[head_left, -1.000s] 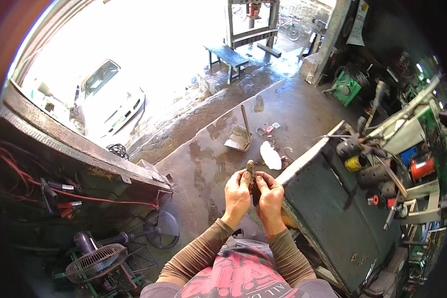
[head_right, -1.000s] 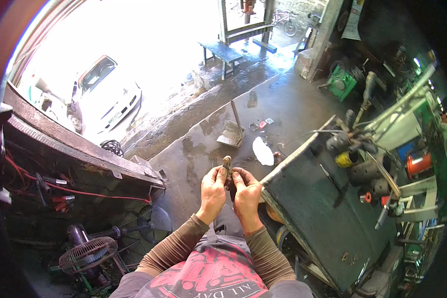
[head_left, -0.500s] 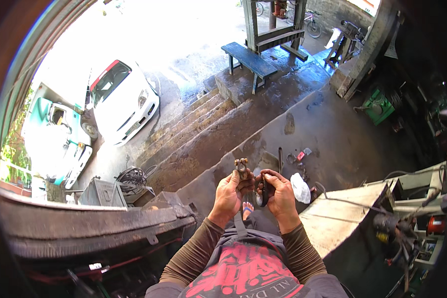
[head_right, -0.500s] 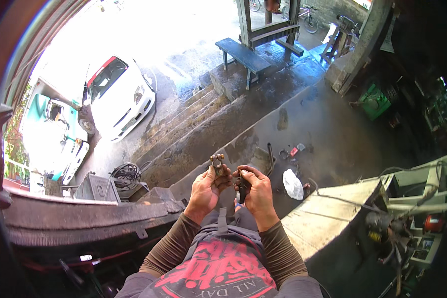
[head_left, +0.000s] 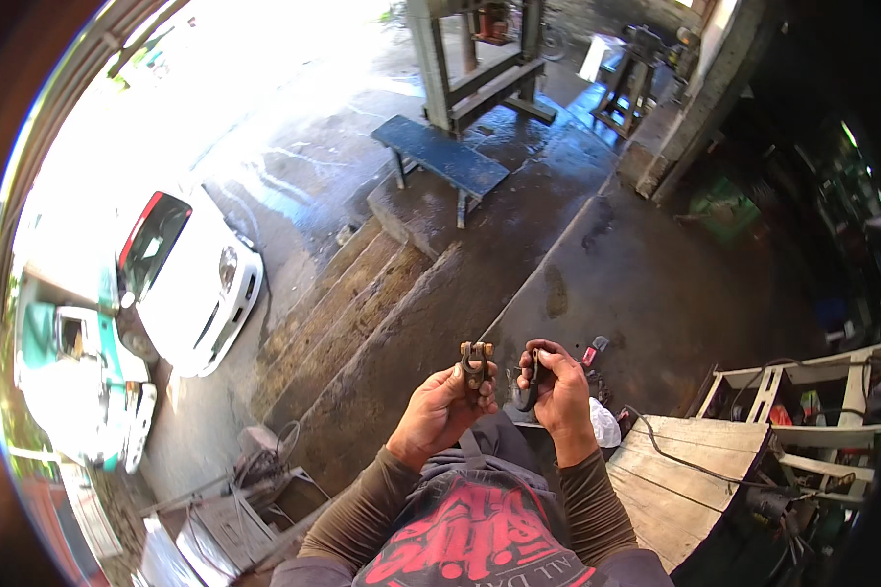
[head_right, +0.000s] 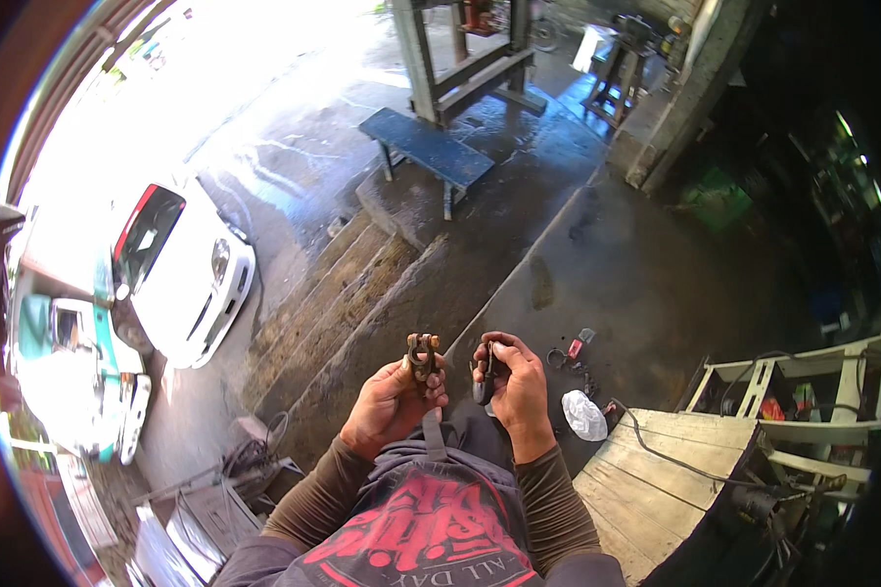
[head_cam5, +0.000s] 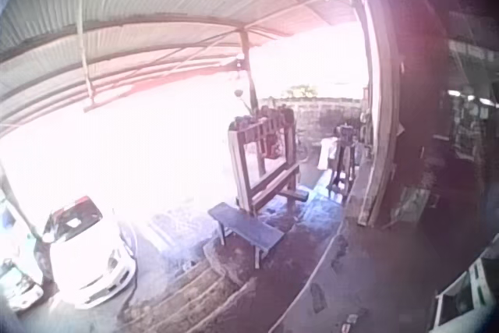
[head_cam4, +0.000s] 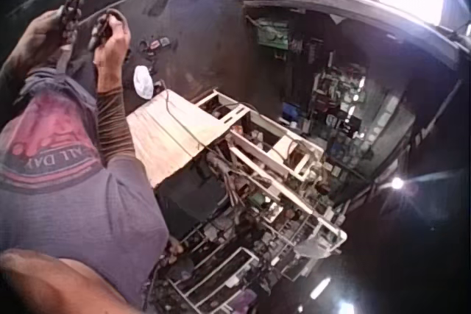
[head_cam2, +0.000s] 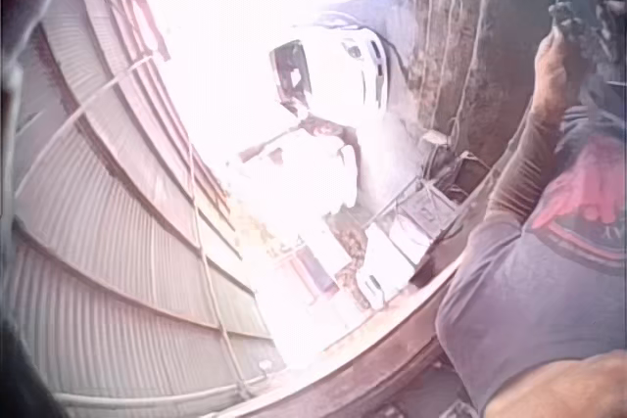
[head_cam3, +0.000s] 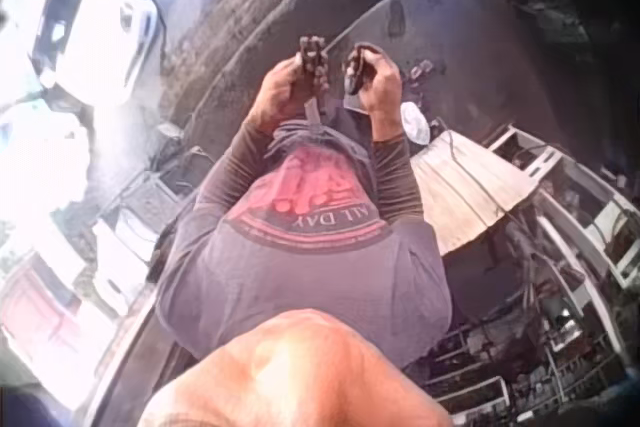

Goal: The person uses a wrench to loosen and tighten bolts on a metal part clamped in a bench vise, then moves to a grinding machine to smooth the part's edges. The person handles the part repeatedly, adjusting its position and inspecting it between steps.

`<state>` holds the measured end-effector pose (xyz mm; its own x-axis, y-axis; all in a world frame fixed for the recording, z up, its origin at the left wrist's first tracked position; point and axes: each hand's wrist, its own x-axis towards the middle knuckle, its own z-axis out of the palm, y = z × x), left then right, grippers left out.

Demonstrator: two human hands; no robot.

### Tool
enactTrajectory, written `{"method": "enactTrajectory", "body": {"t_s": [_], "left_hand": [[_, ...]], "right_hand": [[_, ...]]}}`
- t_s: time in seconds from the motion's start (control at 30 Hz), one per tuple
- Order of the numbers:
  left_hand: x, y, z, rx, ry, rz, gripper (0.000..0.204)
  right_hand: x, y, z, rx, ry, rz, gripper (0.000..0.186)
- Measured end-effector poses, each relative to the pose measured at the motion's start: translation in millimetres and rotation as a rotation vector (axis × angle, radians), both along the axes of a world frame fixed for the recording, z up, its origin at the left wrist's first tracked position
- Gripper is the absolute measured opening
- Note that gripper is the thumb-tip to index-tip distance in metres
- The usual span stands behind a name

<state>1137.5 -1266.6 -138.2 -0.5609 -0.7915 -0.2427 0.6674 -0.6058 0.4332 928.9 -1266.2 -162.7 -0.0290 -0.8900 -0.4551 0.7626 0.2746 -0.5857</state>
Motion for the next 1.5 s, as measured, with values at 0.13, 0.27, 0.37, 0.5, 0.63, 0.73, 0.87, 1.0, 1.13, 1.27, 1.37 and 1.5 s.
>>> {"method": "enactTrajectory", "body": {"t_s": [0.13, 0.27, 0.37, 0.5, 0.63, 0.73, 0.87, 1.0, 1.13, 1.27, 1.37, 1.5], "left_hand": [[-6, -98, 18, -0.035, 0.013, -0.189, 0.049], [-34, -180, 16, -0.011, 0.065, -0.273, 0.05], [-64, -237, 8, -0.035, 0.015, -0.305, 0.048], [-117, -320, 2, -0.093, -0.083, -0.38, 0.049], [-180, -408, 3, -0.148, -0.114, -0.495, 0.049], [-222, -466, -7, -0.183, -0.178, -0.529, 0.046], [-281, -540, -43, -0.268, -0.314, -0.52, 0.037], [-324, -615, -95, -0.396, -0.467, -0.498, 0.035], [-349, -710, -153, -0.178, -0.357, -0.529, 0.038], [-369, -829, -200, -0.097, -0.303, -0.577, 0.036], [-394, -905, -206, -0.035, -0.279, -0.552, 0.032], [-434, -994, -198, 0.05, -0.28, -0.485, 0.03]], "right_hand": [[-9, -60, 8, -0.032, -0.042, -0.137, 0.024], [-29, -117, 2, 0.021, -0.084, -0.262, 0.024], [-53, -170, -8, -0.042, -0.113, -0.304, 0.024], [-100, -256, -22, 0.051, -0.145, -0.396, 0.024], [-160, -336, -26, 0.1, -0.153, -0.415, 0.018], [-201, -385, -30, 0.086, -0.13, -0.422, 0.014], [-244, -450, -49, 0.097, -0.036, -0.507, 0.013], [-275, -520, -89, 0.134, 0.025, -0.604, 0.024], [-301, -611, -149, 0.132, 0.126, -0.537, 0.04], [-324, -721, -200, 0.125, 0.078, -0.545, 0.043], [-346, -795, -206, 0.171, 0.098, -0.542, 0.042], [-381, -867, -188, 0.152, 0.201, -0.486, 0.04]]}}
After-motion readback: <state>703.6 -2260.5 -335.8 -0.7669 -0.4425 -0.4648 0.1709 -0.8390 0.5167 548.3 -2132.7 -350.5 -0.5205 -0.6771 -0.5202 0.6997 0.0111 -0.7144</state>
